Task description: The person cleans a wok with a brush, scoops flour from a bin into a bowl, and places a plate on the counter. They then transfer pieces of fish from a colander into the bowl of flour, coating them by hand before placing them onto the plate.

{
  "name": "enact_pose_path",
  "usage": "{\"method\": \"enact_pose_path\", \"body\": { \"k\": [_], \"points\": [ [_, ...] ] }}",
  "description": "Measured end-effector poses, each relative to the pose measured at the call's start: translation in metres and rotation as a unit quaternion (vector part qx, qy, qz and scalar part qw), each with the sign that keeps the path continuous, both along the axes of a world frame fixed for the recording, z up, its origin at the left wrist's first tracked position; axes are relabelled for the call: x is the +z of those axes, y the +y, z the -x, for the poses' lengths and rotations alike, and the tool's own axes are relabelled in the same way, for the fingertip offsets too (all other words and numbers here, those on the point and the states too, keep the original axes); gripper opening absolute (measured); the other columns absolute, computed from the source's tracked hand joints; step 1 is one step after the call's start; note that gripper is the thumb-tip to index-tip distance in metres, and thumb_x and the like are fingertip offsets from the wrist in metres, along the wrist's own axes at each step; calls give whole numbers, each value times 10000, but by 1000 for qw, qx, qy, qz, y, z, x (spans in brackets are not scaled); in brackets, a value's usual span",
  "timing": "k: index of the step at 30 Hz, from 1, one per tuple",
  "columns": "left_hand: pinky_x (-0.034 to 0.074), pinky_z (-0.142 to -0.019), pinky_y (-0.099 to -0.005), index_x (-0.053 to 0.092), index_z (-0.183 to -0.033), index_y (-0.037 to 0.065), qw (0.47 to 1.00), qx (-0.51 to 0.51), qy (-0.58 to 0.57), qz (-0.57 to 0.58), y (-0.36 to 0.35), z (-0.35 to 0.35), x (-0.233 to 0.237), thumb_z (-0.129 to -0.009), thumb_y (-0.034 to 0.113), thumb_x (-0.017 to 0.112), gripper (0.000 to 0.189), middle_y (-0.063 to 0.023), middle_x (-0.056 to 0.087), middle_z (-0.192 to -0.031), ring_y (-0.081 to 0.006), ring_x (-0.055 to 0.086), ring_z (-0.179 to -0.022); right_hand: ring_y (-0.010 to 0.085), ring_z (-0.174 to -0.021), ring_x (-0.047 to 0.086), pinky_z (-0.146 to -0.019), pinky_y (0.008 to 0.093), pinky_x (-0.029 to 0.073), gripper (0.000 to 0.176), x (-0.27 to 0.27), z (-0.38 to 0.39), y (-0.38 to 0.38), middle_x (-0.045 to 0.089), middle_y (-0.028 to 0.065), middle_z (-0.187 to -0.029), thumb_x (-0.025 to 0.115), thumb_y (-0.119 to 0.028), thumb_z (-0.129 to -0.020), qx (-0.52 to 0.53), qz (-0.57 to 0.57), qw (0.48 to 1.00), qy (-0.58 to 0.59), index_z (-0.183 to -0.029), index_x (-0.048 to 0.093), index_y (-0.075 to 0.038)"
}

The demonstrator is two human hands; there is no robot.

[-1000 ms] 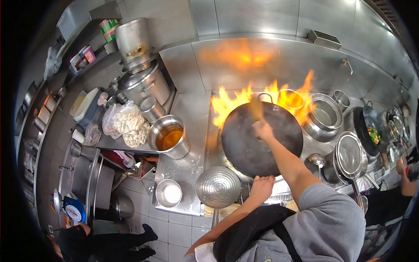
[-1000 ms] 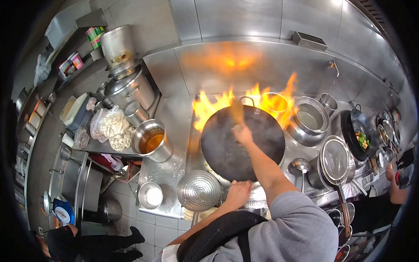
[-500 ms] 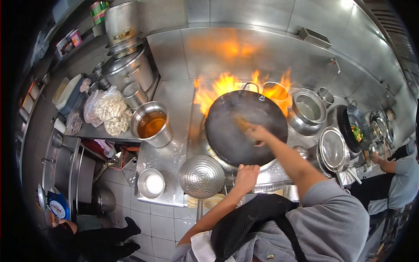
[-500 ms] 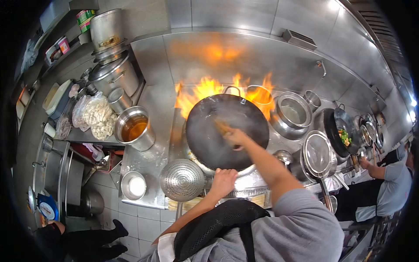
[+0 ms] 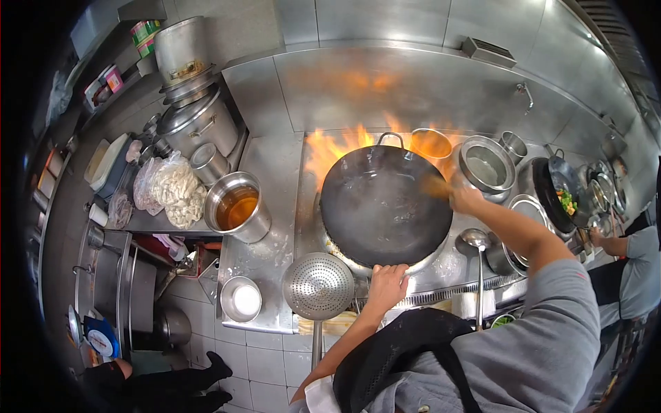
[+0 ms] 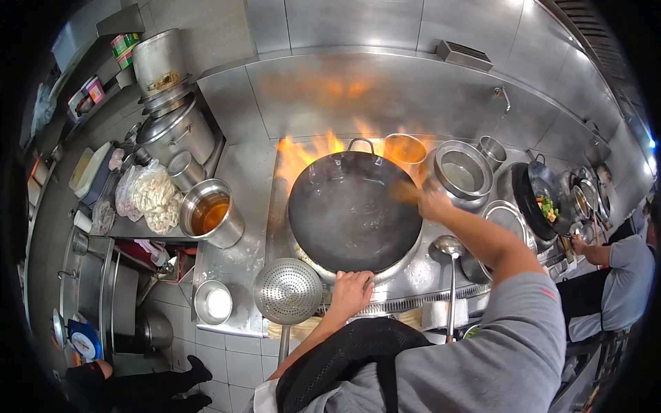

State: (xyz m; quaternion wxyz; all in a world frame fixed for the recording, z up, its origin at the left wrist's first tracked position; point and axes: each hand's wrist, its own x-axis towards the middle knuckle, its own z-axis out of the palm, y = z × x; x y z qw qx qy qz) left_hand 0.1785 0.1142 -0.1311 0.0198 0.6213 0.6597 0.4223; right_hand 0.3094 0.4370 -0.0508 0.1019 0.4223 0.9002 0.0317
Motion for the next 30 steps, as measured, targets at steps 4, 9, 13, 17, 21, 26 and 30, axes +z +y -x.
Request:
{"method": "enact_pose_path", "body": {
  "k": [4,9,13,17,21,26,30],
  "points": [
    [388,-728,-396,660,-879,98,1000,-3,-12,1,3,1,-6,-848,158,663,68,-68,652,-732,-254,608,-699,353,-947,684,-829,473,551,323,-34,108,-25,706,166,-1033,580,-385,-866,35,127,987,94,-997,735,-133],
    [404,-802,-437,657,-849,80,998,25,-11,-61,-5,-4,-4,-819,123,685,60,-89,627,-779,-293,585,-744,314,-818,709,-533,438,606,673,-68,140,-126,698,183,-941,642,-358,-857,-83,412,877,231,-1472,388,-259],
    [431,-799,-401,657,-847,66,981,121,20,-148,-48,-1,6,-820,135,701,87,-87,593,-773,-256,576,-747,320,-908,682,-588,440,617,738,-1,89,-172,605,188,-1199,648,-391,-871,-74,550,818,150,-1520,322,-261],
    [474,-765,-335,674,-945,48,894,88,-433,75,-76,19,-36,-933,254,636,209,-66,633,-893,-198,586,-833,359,-1071,601,-683,455,619,758,40,-14,-136,409,155,-1459,680,-388,-861,-24,575,817,15,-1523,331,-269],
    [466,-949,-393,625,-1115,28,613,-7,-781,120,-47,17,-18,-1024,389,480,400,-70,659,-1009,-231,612,-965,295,-693,688,-527,437,599,528,89,-69,-41,650,169,-1052,600,-319,-882,-127,301,943,-61,-1395,502,-248],
    [383,-1087,-486,601,-965,47,406,-10,-912,57,-16,10,-34,-1052,378,380,408,-87,654,-977,-284,605,-1049,248,-651,676,-493,339,608,673,117,-131,-95,654,121,-958,605,-421,-901,-209,230,854,417,-1510,337,-317],
    [424,-1026,-485,509,-794,89,382,-32,-921,-70,-8,1,-35,-1062,366,319,430,-77,570,-778,-268,586,-877,284,-1281,515,-1074,357,393,743,-11,-160,-228,483,192,-1442,557,-437,-959,-99,40,835,540,-1564,216,-175]
  ]
}}
